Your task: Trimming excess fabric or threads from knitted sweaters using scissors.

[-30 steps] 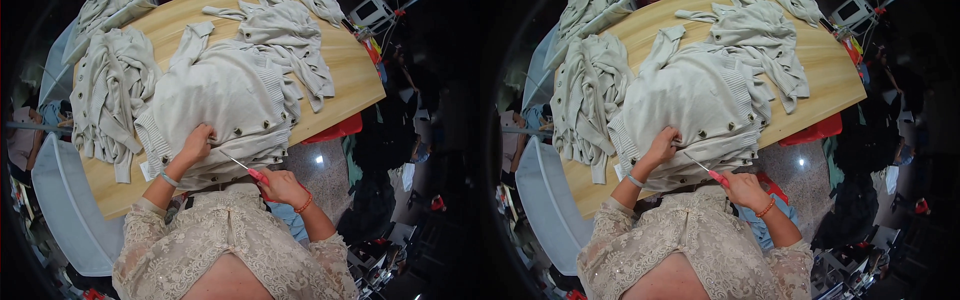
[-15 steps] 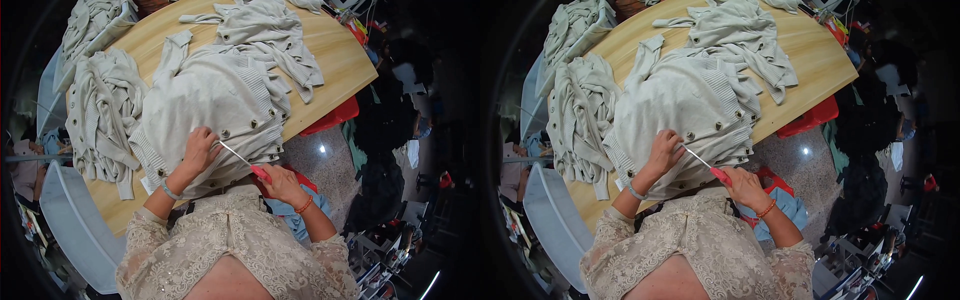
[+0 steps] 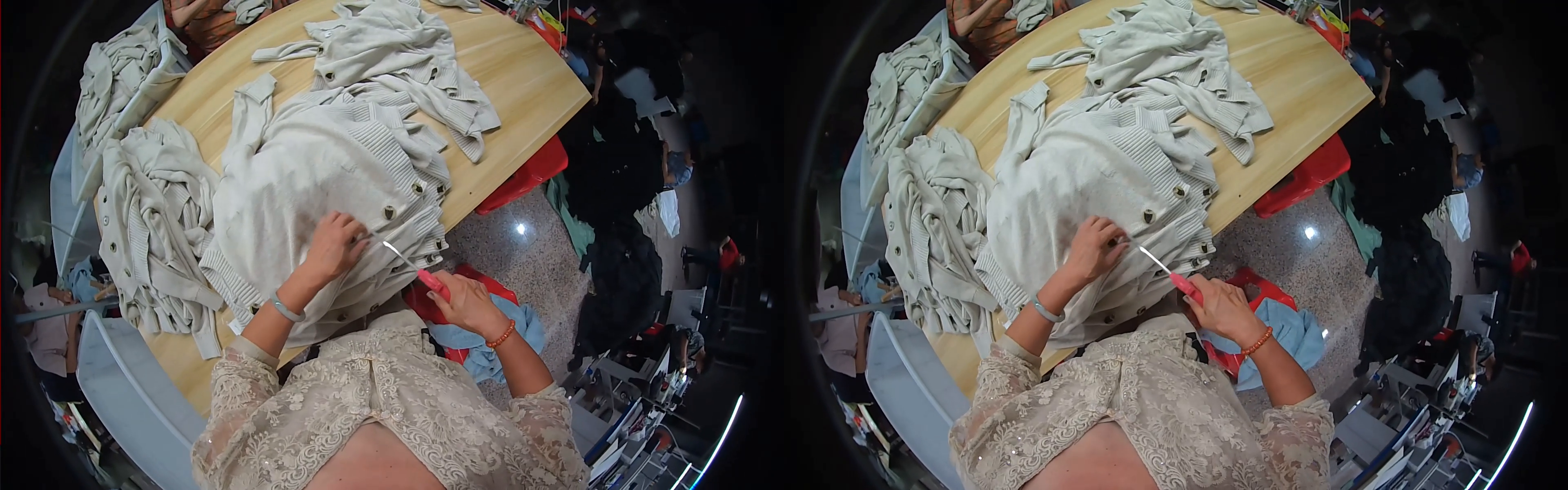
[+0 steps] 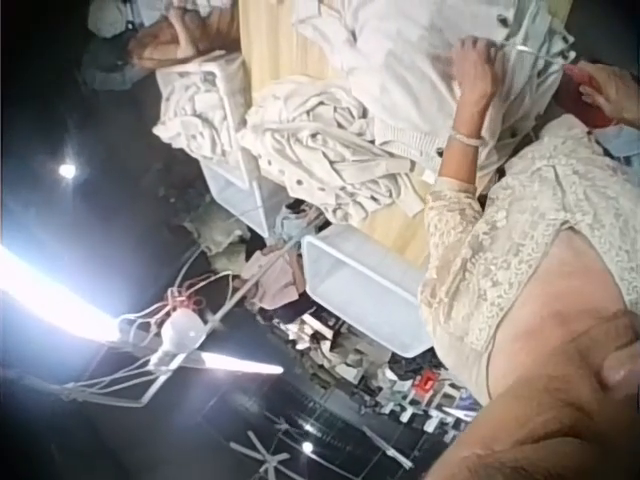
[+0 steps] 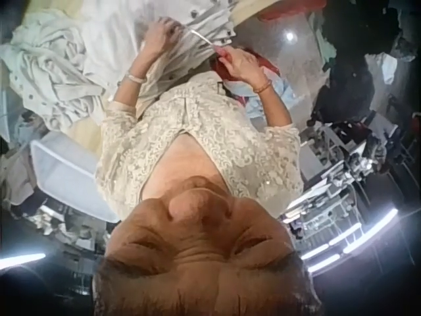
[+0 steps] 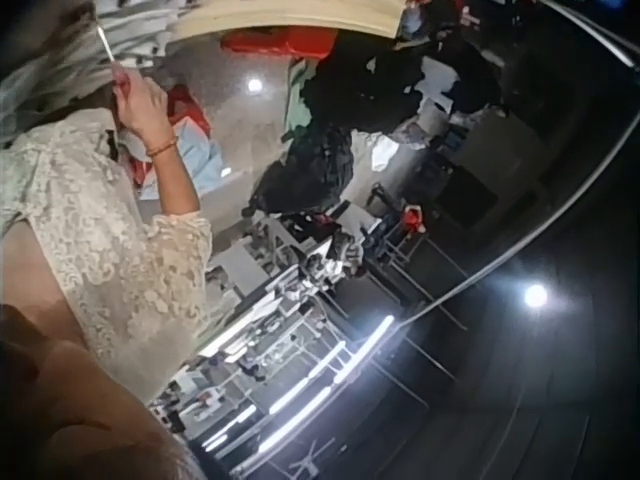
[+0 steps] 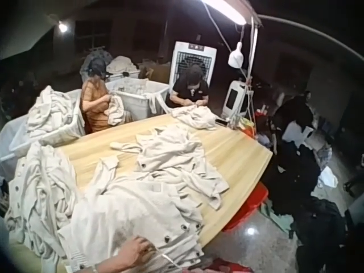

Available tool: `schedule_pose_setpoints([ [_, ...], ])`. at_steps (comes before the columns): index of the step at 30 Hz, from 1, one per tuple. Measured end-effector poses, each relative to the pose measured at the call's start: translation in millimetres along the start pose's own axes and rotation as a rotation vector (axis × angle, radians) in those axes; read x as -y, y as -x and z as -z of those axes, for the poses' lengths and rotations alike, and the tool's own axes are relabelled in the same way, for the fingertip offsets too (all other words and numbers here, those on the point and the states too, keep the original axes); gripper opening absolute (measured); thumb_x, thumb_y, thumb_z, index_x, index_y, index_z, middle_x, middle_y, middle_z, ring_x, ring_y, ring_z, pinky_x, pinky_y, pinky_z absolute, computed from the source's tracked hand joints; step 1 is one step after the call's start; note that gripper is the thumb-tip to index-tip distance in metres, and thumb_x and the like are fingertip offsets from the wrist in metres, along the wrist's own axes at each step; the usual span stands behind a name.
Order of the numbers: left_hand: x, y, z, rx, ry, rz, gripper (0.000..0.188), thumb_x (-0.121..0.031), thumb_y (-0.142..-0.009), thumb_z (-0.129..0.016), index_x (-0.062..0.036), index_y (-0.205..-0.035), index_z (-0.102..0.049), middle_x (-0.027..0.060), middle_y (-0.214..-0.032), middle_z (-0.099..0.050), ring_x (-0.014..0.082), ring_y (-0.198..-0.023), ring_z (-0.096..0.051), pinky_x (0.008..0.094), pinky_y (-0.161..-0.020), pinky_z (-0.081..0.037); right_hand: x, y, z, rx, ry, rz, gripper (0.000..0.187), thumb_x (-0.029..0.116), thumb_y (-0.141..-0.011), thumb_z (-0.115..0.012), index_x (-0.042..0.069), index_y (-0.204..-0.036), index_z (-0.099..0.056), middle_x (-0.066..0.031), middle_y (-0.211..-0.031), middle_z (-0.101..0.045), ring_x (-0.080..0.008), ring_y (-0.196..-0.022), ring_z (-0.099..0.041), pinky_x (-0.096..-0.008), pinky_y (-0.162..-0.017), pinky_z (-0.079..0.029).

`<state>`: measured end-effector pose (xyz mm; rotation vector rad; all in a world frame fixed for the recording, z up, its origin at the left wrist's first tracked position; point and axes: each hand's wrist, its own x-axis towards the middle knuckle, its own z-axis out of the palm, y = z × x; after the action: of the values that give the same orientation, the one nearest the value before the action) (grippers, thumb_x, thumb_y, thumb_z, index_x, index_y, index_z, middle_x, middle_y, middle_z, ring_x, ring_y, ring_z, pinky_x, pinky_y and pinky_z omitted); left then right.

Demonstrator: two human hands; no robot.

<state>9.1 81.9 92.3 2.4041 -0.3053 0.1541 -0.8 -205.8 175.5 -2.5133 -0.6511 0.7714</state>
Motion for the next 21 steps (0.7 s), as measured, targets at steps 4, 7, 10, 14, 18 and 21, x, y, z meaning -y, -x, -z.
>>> schedule_pose_setpoints([
  [4, -10, -39, -31, -0.151, 0.152, -0.039, 0.037, -0.011, -0.075, -0.073, -0.0059, -0.108, -0.059, 0.0146, -0.102, -0.057, 0.0347, -0.092, -0.056, 0.0427, -0.080, -0.046, -6, 1, 10, -0.095, -0.002, -0.045, 0.032, 0.030, -0.093, -0.058, 0.010, -0.118, -0.054, -0.0212, -0.092, -0.063, -0.0409, -0.089, -0.061, -0.0500, -0.077, -0.048],
  [7, -2, -53, -50, -0.039, 0.065, 0.083, 0.029, -0.011, -0.074, -0.073, -0.0047, -0.096, -0.056, 0.0148, -0.093, -0.056, 0.0353, -0.088, -0.056, 0.0438, -0.075, -0.046, -7, 0, 18, -0.092, 0.077, -0.112, 0.030, 0.029, -0.091, -0.059, 0.011, -0.115, -0.055, -0.0210, -0.089, -0.065, -0.0414, -0.087, -0.062, -0.0517, -0.076, -0.048],
  [10, 6, -58, -47, 0.063, 0.091, 0.091, 0.027, -0.011, -0.072, -0.074, -0.0046, -0.089, -0.055, 0.0147, -0.089, -0.056, 0.0347, -0.086, -0.055, 0.0431, -0.073, -0.045, -17, 7, 17, -0.045, 0.125, -0.114, 0.027, 0.028, -0.090, -0.060, 0.010, -0.110, -0.055, -0.0210, -0.084, -0.065, -0.0422, -0.083, -0.063, -0.0522, -0.073, -0.048],
  [14, 10, -53, -44, 0.080, 0.101, -0.011, 0.027, -0.013, -0.070, -0.076, -0.0054, -0.085, -0.056, 0.0136, -0.088, -0.056, 0.0334, -0.084, -0.054, 0.0420, -0.071, -0.044, -19, 6, 21, -0.037, 0.036, -0.073, 0.026, 0.028, -0.090, -0.060, 0.008, -0.106, -0.055, -0.0217, -0.081, -0.066, -0.0438, -0.081, -0.063, -0.0531, -0.073, -0.048],
  [18, -11, -70, -43, 0.052, -0.020, -0.119, 0.022, -0.011, -0.074, -0.072, -0.0060, -0.090, -0.057, 0.0132, -0.093, -0.055, 0.0341, -0.090, -0.054, 0.0424, -0.076, -0.045, -41, 3, 25, -0.086, -0.058, -0.127, 0.028, 0.025, -0.090, -0.061, 0.008, -0.112, -0.055, -0.0209, -0.087, -0.065, -0.0432, -0.084, -0.062, -0.0507, -0.074, -0.048],
  [21, -29, -103, -59, -0.096, 0.087, -0.108, 0.023, -0.012, -0.074, -0.069, -0.0064, -0.094, -0.058, 0.0131, -0.095, -0.055, 0.0335, -0.094, -0.057, 0.0440, -0.078, -0.048, -52, -1, 28, -0.125, -0.030, -0.127, 0.028, 0.025, -0.090, -0.061, 0.007, -0.111, -0.054, -0.0220, -0.089, -0.064, -0.0439, -0.086, -0.060, -0.0509, -0.074, -0.048],
])
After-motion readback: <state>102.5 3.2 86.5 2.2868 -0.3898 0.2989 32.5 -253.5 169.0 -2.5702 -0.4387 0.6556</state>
